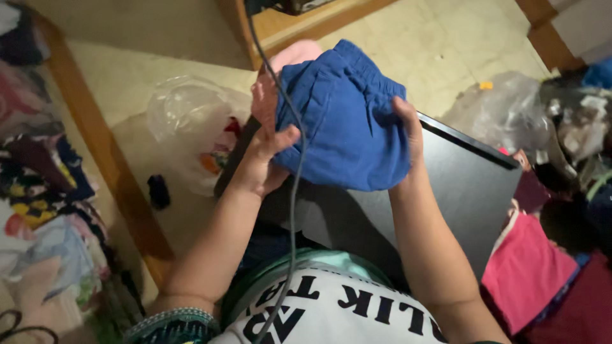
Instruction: The person folds items of clothing including t-shirts and shorts on a small black table and places them onto a stack.
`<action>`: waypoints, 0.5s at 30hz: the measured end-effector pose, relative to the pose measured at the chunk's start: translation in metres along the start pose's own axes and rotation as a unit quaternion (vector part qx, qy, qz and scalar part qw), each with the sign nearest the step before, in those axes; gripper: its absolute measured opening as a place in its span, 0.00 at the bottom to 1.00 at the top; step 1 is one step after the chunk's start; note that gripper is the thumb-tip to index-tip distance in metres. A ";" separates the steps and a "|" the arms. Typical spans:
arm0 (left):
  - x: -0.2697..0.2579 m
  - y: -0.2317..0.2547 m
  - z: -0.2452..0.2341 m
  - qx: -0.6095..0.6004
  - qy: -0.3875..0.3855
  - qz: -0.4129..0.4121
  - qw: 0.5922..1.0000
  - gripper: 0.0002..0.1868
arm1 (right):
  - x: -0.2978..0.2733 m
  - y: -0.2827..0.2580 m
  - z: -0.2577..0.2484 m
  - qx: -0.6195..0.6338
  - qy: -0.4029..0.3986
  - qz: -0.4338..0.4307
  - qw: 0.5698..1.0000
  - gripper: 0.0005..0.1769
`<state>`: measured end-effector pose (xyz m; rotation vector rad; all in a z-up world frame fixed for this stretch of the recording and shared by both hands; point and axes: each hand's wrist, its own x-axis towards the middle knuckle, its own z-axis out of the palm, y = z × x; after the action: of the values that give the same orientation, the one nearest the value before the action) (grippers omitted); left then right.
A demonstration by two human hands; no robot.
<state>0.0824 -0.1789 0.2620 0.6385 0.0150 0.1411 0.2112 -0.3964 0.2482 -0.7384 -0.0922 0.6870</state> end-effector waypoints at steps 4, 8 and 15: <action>0.020 -0.026 -0.042 0.286 -0.013 0.181 0.941 0.44 | 0.004 0.001 -0.033 -0.284 0.137 0.058 0.947 0.29; 0.030 -0.047 -0.094 0.619 0.107 0.049 0.776 0.29 | 0.001 0.016 -0.066 -0.521 0.160 -0.020 0.838 0.15; 0.032 -0.020 -0.047 0.766 0.204 -0.023 0.610 0.43 | -0.050 -0.018 -0.077 -0.311 0.199 -0.223 0.902 0.14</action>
<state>0.1141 -0.1627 0.2134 2.3501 0.6736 0.2050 0.2056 -0.4819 0.2099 -1.4074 -0.1030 0.0391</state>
